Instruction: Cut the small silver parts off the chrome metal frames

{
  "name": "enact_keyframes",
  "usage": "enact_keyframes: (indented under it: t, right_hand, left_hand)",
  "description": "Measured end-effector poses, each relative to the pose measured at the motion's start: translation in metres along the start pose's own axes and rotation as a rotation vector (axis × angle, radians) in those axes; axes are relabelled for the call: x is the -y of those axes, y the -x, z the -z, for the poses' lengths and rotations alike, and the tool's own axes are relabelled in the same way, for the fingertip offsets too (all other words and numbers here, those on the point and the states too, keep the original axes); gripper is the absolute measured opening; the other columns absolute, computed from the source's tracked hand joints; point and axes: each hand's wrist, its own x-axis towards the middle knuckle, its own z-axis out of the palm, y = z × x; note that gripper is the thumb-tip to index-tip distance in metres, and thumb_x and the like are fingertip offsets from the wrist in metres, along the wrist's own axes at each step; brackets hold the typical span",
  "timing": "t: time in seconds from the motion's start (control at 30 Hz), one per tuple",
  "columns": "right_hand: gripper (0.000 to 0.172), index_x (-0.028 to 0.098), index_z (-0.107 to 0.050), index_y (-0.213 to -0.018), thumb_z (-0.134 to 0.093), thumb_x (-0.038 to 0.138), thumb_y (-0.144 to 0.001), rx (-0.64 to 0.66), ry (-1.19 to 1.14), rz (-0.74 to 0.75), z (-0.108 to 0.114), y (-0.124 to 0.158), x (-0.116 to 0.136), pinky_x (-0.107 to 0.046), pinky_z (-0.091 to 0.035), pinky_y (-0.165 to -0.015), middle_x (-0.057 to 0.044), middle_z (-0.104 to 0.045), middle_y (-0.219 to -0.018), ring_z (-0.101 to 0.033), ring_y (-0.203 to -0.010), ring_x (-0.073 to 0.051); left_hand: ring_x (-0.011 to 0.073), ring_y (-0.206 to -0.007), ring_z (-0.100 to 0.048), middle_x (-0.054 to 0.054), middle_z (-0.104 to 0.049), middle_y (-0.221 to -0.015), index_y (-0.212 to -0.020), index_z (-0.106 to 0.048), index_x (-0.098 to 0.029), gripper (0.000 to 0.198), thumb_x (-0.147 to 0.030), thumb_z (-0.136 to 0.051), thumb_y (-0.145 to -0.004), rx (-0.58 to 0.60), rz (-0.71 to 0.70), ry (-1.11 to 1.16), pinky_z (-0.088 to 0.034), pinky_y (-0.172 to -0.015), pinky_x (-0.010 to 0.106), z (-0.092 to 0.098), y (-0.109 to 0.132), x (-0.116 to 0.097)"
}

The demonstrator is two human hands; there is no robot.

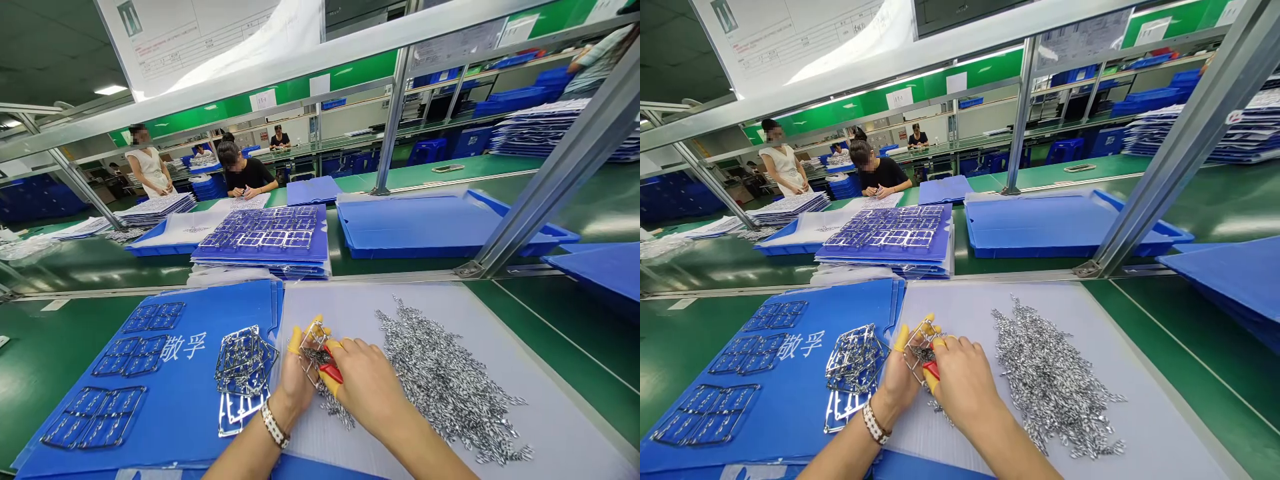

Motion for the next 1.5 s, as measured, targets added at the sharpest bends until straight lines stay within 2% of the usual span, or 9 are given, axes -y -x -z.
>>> enact_keyframes:
  t: [0.13, 0.23, 0.33, 0.43, 0.67, 0.83, 1.13, 1.33, 1.5]
  right_hand:
    - [0.017, 0.019, -0.065, -0.098, -0.06, 0.023, -0.082, 0.021, 0.039, 0.006, 0.002, -0.001, 0.002, -0.034, -0.04, -0.07, -0.008, -0.068, -0.092, -0.063, -0.087, -0.026]
    - [0.021, 0.018, -0.065, -0.102, -0.06, 0.023, -0.082, 0.016, 0.045, 0.014, 0.003, 0.001, -0.001, -0.035, -0.041, -0.07, -0.008, -0.068, -0.091, -0.063, -0.084, -0.026]
    - [0.025, 0.019, -0.064, -0.106, -0.061, 0.025, -0.082, -0.021, 0.039, -0.005, 0.004, 0.004, -0.01, -0.036, -0.04, -0.071, -0.007, -0.068, -0.09, -0.063, -0.085, -0.026]
    - [0.019, 0.019, -0.064, -0.101, -0.06, 0.027, -0.084, -0.08, 0.062, -0.041, 0.004, 0.004, -0.019, -0.036, -0.039, -0.073, -0.007, -0.067, -0.09, -0.061, -0.088, -0.026]
    - [0.023, 0.02, -0.064, -0.103, -0.058, 0.033, -0.085, -0.052, 0.039, -0.067, -0.004, -0.004, -0.023, -0.036, -0.038, -0.076, -0.008, -0.068, -0.094, -0.06, -0.091, -0.026]
    - [0.023, 0.02, -0.064, -0.102, -0.058, 0.034, -0.085, -0.049, 0.022, -0.063, -0.005, -0.005, -0.024, -0.038, -0.039, -0.076, -0.008, -0.068, -0.095, -0.06, -0.091, -0.027]
    - [0.02, 0.018, -0.065, -0.098, -0.062, 0.032, -0.083, -0.022, 0.099, -0.062, 0.003, -0.004, -0.021, -0.037, -0.04, -0.072, -0.008, -0.067, -0.089, -0.061, -0.086, -0.027]
    - [0.025, 0.017, -0.063, -0.105, -0.061, 0.029, -0.084, -0.083, 0.151, -0.082, 0.003, 0.0, -0.024, -0.039, -0.038, -0.073, -0.009, -0.067, -0.093, -0.058, -0.089, -0.028]
    - [0.019, 0.018, -0.063, -0.1, -0.058, 0.027, -0.084, -0.054, 0.105, -0.088, 0.0, 0.0, -0.027, -0.038, -0.036, -0.074, -0.008, -0.067, -0.092, -0.058, -0.089, -0.027]
  left_hand:
    - [0.0264, -0.103, -0.06, 0.009, -0.07, -0.099, -0.117, -0.065, -0.016, 0.05, -0.052, -0.046, -0.089, 0.016, -0.015, -0.032, -0.04, -0.093, 0.036, -0.001, 0.001, 0.0]
    - [0.0244, -0.099, -0.06, 0.009, -0.069, -0.102, -0.121, -0.062, -0.017, 0.051, -0.053, -0.044, -0.09, 0.006, 0.003, -0.008, -0.043, -0.088, 0.034, 0.0, 0.002, -0.003]
    - [0.0212, -0.092, -0.061, 0.009, -0.068, -0.105, -0.121, -0.062, -0.016, 0.051, -0.053, -0.042, -0.091, -0.014, 0.063, 0.049, -0.045, -0.078, 0.03, -0.001, 0.003, -0.006]
    - [0.0196, -0.088, -0.061, 0.01, -0.067, -0.106, -0.12, -0.063, -0.015, 0.052, -0.053, -0.042, -0.091, -0.004, 0.098, 0.069, -0.046, -0.073, 0.028, -0.003, 0.005, -0.006]
    - [0.0235, -0.105, -0.056, 0.011, -0.065, -0.116, -0.121, -0.063, -0.016, 0.053, -0.054, -0.041, -0.091, 0.03, 0.079, -0.007, -0.044, -0.084, 0.031, -0.001, 0.005, -0.001]
    - [0.0246, -0.11, -0.054, 0.011, -0.065, -0.116, -0.119, -0.065, -0.017, 0.051, -0.053, -0.044, -0.09, 0.048, 0.048, -0.056, -0.043, -0.089, 0.032, -0.001, 0.006, -0.001]
    - [0.0227, -0.102, -0.054, 0.009, -0.063, -0.117, -0.106, -0.071, -0.017, 0.047, -0.055, -0.058, -0.081, -0.108, -0.034, -0.198, -0.047, -0.081, 0.029, -0.004, 0.007, 0.001]
    - [0.0224, -0.095, -0.057, 0.011, -0.064, -0.111, -0.115, -0.066, -0.016, 0.05, -0.053, -0.048, -0.088, -0.01, 0.122, -0.07, -0.049, -0.076, 0.032, -0.004, 0.008, -0.001]
    - [0.0228, -0.088, -0.059, 0.012, -0.066, -0.105, -0.116, -0.065, -0.014, 0.053, -0.055, -0.044, -0.089, 0.02, 0.211, 0.044, -0.049, -0.073, 0.034, -0.004, 0.006, -0.004]
